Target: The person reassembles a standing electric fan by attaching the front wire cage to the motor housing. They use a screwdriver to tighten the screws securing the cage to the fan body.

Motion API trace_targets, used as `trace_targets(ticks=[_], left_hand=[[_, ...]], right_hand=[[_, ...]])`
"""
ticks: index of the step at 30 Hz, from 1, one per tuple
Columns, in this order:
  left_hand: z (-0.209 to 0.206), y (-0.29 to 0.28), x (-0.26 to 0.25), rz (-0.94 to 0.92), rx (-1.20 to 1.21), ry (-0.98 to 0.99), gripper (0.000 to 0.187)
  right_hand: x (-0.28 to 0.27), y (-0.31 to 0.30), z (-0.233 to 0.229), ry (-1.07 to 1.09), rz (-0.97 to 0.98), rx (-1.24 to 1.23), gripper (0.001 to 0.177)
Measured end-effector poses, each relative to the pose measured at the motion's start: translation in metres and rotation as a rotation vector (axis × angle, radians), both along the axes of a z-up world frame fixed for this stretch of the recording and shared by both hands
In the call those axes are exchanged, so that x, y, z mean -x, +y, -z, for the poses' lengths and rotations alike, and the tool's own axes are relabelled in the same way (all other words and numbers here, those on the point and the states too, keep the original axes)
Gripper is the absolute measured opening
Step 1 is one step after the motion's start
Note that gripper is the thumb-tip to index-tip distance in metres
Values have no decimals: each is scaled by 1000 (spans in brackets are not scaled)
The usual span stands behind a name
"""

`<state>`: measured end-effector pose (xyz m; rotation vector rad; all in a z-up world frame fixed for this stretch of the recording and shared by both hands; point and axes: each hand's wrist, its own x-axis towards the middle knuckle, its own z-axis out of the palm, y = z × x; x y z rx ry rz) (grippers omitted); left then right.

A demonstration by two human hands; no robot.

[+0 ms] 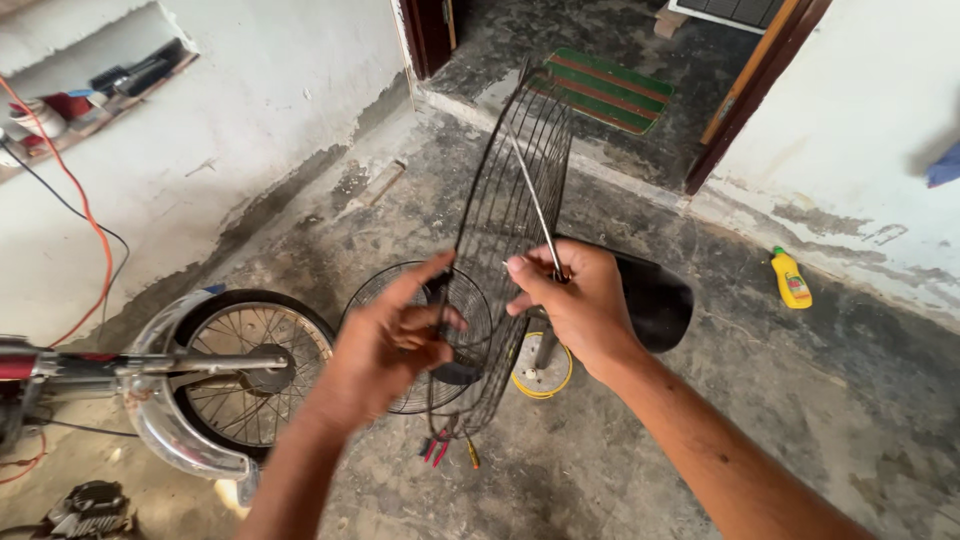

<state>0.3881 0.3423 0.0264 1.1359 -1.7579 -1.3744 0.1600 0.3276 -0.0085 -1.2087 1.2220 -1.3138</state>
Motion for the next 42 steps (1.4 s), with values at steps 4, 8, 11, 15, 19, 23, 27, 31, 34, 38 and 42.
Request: trace_targets(ticks=[4, 8, 11, 15, 19, 23, 27, 31, 34, 38, 42], left_hand=[[-2, -27, -7, 5, -87, 4, 94], [6, -45, -16, 80, -53, 9, 90], [17, -58, -26, 164, -20, 55, 93], [32, -84, -41, 291, 87, 146, 87], [42, -114, -55, 449, 151, 201, 85], [41, -152, -62, 539, 102, 189, 83], [41, -184, -56, 626, 134, 240, 85], [49, -192, -58, 693, 123, 309, 89], [60, -198, -51, 769, 179, 404, 88], [66, -207, -37, 842, 437, 431, 85], [87, -204, -35, 710, 464, 508, 72]], right_hand=[[1, -13, 17, 45, 9, 155, 24], [-2, -17, 33, 68, 74, 244, 21], [-10, -19, 43, 103, 159, 280, 18], [-27, -25, 54, 87, 294, 337, 17], [-46, -29, 61, 130, 437, 374, 17], [-61, -40, 66, 150, 546, 369, 17], [-69, -54, 74, 200, 652, 406, 16], [-76, -66, 84, 188, 688, 482, 15], [-70, -68, 90, 237, 764, 475, 15], [-64, -71, 96, 379, 849, 553, 15], [-71, -57, 120, 370, 826, 729, 14]])
